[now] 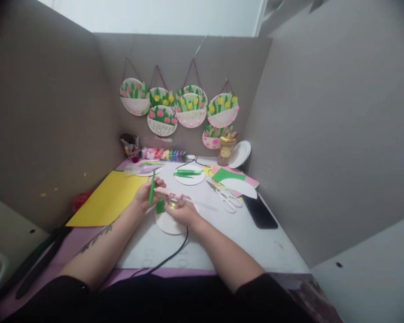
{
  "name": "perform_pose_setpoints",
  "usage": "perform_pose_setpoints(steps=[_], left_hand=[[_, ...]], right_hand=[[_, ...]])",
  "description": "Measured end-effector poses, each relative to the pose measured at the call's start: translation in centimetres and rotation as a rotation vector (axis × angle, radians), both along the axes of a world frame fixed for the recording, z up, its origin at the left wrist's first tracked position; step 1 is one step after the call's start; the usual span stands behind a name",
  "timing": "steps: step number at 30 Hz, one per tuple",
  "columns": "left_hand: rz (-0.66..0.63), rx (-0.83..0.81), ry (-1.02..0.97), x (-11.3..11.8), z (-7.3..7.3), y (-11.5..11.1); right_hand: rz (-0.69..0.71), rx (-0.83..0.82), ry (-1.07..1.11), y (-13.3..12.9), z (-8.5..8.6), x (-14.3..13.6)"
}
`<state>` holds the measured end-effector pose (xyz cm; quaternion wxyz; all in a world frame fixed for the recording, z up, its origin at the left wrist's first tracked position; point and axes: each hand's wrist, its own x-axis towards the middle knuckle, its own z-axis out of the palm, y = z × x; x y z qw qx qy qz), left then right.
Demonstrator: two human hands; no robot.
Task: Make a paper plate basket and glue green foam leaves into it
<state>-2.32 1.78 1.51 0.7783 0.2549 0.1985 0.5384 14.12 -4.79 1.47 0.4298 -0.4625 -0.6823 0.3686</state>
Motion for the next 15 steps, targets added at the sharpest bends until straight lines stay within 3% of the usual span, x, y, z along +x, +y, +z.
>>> perform_pose_setpoints(steps=[15], left_hand=[[-0.004, -0.016, -0.02, -0.71, -0.43, 0.58]], right_hand=[[0.019, 0.0, -0.048, -0.16, -0.04, 0.09]])
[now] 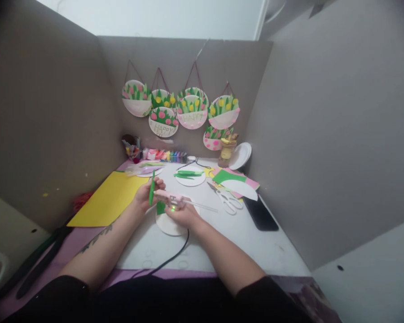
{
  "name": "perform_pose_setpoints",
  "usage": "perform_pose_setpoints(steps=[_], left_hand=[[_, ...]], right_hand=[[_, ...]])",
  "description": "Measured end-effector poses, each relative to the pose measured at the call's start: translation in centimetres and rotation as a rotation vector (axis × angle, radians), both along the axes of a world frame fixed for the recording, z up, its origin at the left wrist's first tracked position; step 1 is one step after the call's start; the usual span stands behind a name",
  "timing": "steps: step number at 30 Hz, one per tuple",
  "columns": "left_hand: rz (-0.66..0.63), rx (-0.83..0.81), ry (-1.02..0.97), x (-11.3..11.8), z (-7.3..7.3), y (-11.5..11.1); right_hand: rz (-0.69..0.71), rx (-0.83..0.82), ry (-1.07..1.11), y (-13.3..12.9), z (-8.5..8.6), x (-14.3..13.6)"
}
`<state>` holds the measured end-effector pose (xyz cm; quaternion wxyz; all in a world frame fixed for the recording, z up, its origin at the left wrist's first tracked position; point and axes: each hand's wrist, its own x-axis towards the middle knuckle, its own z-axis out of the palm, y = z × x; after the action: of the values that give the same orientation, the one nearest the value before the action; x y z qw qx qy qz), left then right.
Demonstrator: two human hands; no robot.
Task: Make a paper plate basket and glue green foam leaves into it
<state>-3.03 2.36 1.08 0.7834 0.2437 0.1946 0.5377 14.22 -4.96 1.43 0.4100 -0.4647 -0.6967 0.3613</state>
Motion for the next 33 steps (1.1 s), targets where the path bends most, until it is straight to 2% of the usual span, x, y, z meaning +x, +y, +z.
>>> perform_pose_setpoints(steps=[8, 16, 26, 33], left_hand=[[0.016, -0.021, -0.019, -0.2, 0.3, 0.1], [0.041, -0.02, -0.033, -0.8, 0.2, 0.4], [0.044, -0.024, -0.108, -1.7, -0.5, 1.3], [0.043, -0.018, -0.133, -2.0, -0.8, 1.7]], right_hand=[[-0.006, 0.002, 0.011, -0.3, 0.1, 0.0], [0.069, 0.016, -0.049, -0.3, 0.3, 0.0], [0.13, 0.059, -0.12, -0.2, -0.1, 0.1], [0.144, 0.012, -0.183, -0.4, 0.2, 0.0]])
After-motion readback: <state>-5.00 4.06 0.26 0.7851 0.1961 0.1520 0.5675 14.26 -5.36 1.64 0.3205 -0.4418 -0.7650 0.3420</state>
